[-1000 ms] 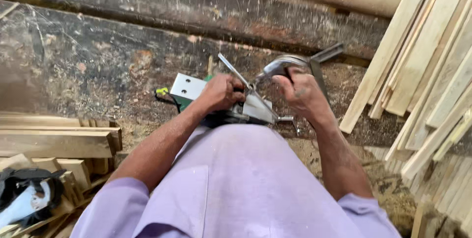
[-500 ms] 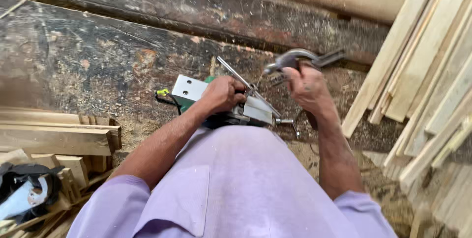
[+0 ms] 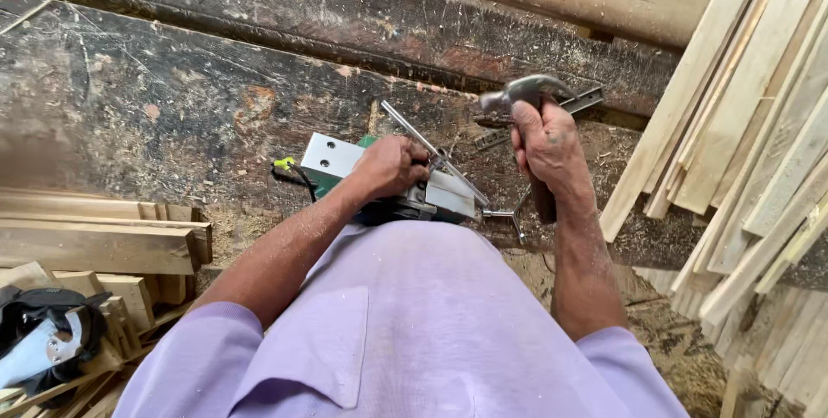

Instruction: The person assembles a metal fixture on a workbench using a hammer and a metal rod. They repeatedly strike the rod to secure components, then remove the rod and inspect the fixture before walking away.

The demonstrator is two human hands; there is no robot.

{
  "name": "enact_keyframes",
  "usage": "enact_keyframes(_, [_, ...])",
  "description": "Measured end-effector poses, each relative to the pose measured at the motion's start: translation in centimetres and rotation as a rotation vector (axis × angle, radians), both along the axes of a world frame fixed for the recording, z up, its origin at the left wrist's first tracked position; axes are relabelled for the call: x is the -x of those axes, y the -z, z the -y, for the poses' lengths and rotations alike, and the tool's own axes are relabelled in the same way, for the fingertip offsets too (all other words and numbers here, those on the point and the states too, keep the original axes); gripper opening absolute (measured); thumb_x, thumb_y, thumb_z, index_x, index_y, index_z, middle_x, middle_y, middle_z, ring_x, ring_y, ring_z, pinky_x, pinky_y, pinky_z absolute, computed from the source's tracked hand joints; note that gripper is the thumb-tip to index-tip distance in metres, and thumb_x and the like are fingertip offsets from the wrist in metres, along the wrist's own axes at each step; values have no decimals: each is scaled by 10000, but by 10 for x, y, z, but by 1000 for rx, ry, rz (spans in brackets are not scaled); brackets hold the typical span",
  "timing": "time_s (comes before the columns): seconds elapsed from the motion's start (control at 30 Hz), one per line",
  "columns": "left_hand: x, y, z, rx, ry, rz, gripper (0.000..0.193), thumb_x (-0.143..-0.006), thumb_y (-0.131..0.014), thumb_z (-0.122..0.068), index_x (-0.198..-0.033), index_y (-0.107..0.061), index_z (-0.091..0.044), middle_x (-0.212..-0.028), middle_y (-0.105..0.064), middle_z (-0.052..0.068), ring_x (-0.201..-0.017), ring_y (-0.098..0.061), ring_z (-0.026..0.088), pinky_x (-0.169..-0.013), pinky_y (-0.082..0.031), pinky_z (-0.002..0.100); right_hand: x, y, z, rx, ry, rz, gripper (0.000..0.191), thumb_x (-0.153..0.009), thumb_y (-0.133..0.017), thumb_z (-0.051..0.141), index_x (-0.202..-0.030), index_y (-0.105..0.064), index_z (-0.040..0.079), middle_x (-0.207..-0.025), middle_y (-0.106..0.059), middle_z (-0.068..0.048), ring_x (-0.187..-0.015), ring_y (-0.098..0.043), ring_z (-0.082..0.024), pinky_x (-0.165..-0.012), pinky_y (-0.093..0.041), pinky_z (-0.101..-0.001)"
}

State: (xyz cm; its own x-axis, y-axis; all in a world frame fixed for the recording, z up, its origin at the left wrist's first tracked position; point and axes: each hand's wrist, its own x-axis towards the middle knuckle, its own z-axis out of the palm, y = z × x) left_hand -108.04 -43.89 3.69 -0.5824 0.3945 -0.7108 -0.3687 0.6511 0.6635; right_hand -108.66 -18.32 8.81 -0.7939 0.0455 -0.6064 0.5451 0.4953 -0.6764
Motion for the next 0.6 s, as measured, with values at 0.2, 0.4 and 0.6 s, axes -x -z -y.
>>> enact_keyframes(0.2, [-2,2,2,-23,57,-55,269,-849,-780,-280,-1106,-803,-201,-1009,-780,79,-931,-736,255,-844,-571,394,-17,16,15,-187,-460,39,420,-1081,-462,398,-1097,-690,45,-780,-657,-72,-619,-626,-174,-567,-580,-367])
enact_keyframes(0.4, [0,9,12,-46,117,-297,281,-922,-688,-377,-1094,-795,-183,-1056,-763,110,-957,-709,323,-871,-550,428,-74,36,-46,-535,80,-111,436,-1056,-505,420,-1281,-493,47,-844,-646,-81,-596,-635,-228,-505,-551,-388])
enact_keyframes(0.6, [-32,5,63,244,177,-693,458,-1017,-596,-436,-1297,-667,-80,-1212,-697,94,-1097,-610,270,-1033,-392,484,-129,63,-74,-884,89,-293,327,-1027,-641,282,-1199,-587,9,-1079,-636,-200,-874,-655,-303,-639,-623,-436])
